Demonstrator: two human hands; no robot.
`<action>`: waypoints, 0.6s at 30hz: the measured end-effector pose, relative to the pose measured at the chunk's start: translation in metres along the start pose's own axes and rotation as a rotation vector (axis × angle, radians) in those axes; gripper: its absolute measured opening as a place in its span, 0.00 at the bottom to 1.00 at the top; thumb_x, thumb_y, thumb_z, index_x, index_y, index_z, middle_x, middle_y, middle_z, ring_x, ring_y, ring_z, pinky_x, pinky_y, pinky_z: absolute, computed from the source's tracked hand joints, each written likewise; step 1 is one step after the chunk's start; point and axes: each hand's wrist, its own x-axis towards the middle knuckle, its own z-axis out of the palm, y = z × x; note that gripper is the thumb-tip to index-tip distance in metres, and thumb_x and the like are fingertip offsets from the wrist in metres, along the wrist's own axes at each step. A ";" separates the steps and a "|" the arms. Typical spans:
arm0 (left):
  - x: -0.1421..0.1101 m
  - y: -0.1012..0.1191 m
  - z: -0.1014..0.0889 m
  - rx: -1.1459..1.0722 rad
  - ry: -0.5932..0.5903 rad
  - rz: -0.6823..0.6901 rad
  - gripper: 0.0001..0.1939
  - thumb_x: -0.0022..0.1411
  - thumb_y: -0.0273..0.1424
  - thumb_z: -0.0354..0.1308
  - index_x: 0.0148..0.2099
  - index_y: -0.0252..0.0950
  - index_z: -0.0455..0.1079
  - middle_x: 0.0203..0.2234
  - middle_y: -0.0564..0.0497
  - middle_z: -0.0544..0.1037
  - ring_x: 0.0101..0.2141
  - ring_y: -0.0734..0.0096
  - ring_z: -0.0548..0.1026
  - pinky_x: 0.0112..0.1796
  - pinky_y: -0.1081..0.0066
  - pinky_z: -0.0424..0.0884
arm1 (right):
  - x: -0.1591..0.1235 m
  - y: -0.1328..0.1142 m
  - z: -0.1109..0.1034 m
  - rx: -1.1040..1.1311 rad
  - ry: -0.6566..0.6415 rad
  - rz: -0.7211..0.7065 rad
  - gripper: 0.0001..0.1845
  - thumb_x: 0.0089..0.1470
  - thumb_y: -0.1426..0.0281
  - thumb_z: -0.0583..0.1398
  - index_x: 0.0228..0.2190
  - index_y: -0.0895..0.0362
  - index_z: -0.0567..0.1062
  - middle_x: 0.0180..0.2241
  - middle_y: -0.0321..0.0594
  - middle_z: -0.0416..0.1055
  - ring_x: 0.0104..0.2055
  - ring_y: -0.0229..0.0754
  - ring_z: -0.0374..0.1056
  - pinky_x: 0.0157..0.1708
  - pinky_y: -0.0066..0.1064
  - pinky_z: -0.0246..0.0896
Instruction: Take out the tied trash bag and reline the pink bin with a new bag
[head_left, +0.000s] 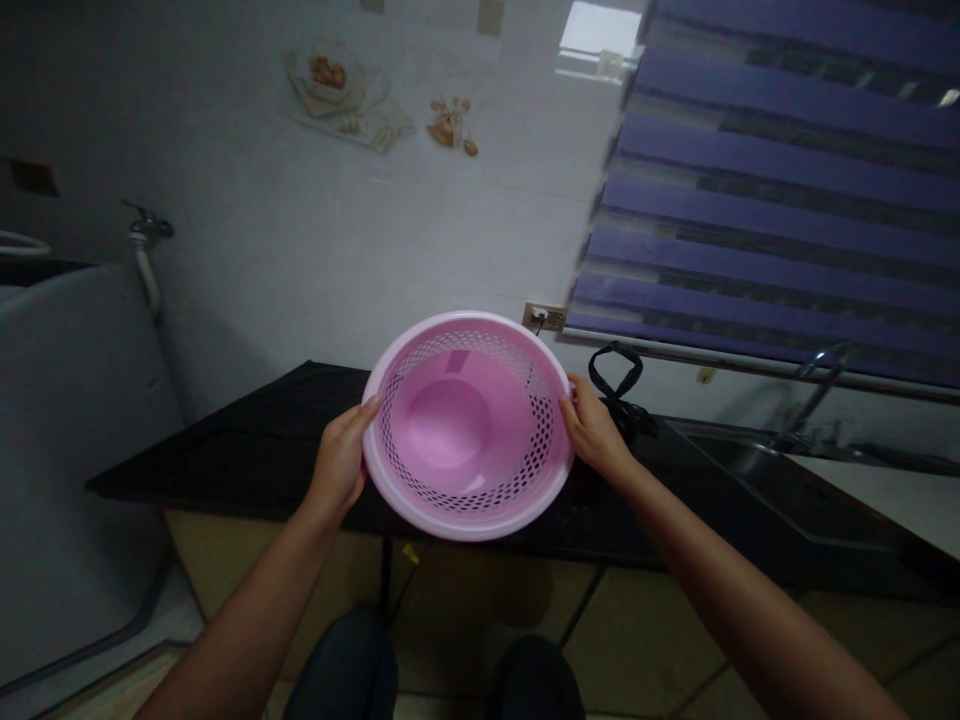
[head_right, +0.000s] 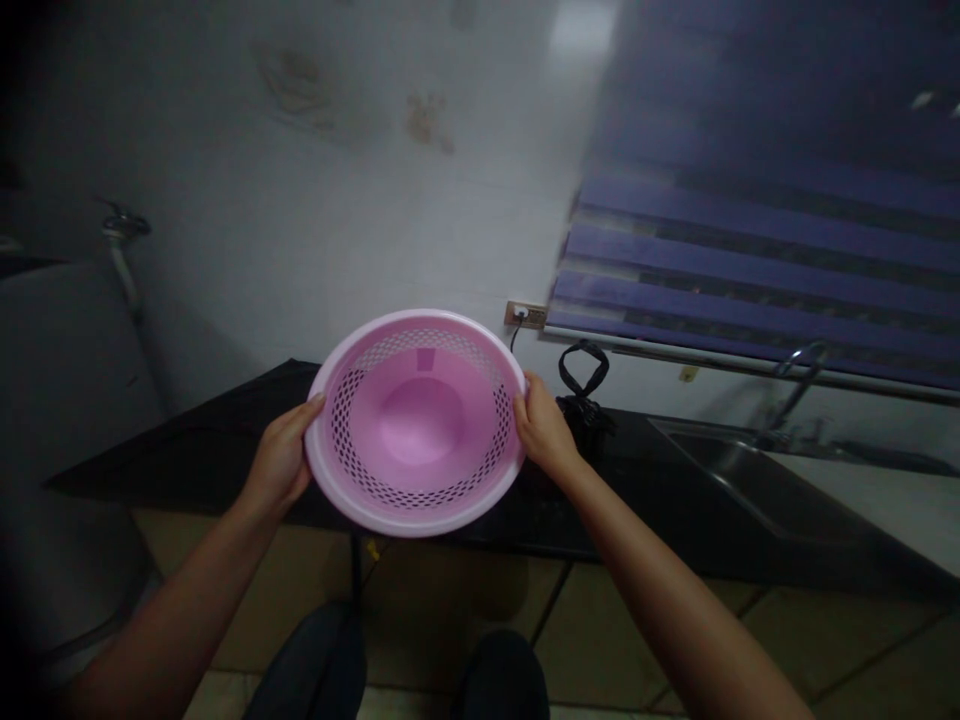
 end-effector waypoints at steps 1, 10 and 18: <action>0.002 0.001 0.000 0.006 -0.010 0.003 0.20 0.39 0.42 0.72 0.29 0.31 0.76 0.20 0.50 0.77 0.23 0.68 0.74 0.30 0.69 0.70 | 0.004 -0.002 0.000 -0.017 -0.020 0.041 0.25 0.60 0.63 0.45 0.53 0.65 0.62 0.48 0.58 0.69 0.50 0.51 0.67 0.51 0.45 0.61; 0.039 0.010 -0.002 0.177 -0.086 0.031 0.24 0.40 0.48 0.69 0.30 0.30 0.77 0.22 0.47 0.79 0.25 0.64 0.75 0.32 0.67 0.70 | 0.048 -0.019 0.009 -0.192 -0.151 0.251 0.20 0.63 0.63 0.42 0.42 0.62 0.67 0.44 0.58 0.71 0.49 0.55 0.68 0.48 0.43 0.60; 0.073 0.018 0.004 0.272 -0.113 0.026 0.22 0.40 0.47 0.68 0.26 0.30 0.75 0.20 0.45 0.77 0.22 0.65 0.74 0.30 0.68 0.68 | 0.085 -0.012 0.027 -0.018 -0.055 0.221 0.22 0.63 0.62 0.44 0.49 0.63 0.66 0.48 0.57 0.70 0.49 0.50 0.68 0.49 0.41 0.61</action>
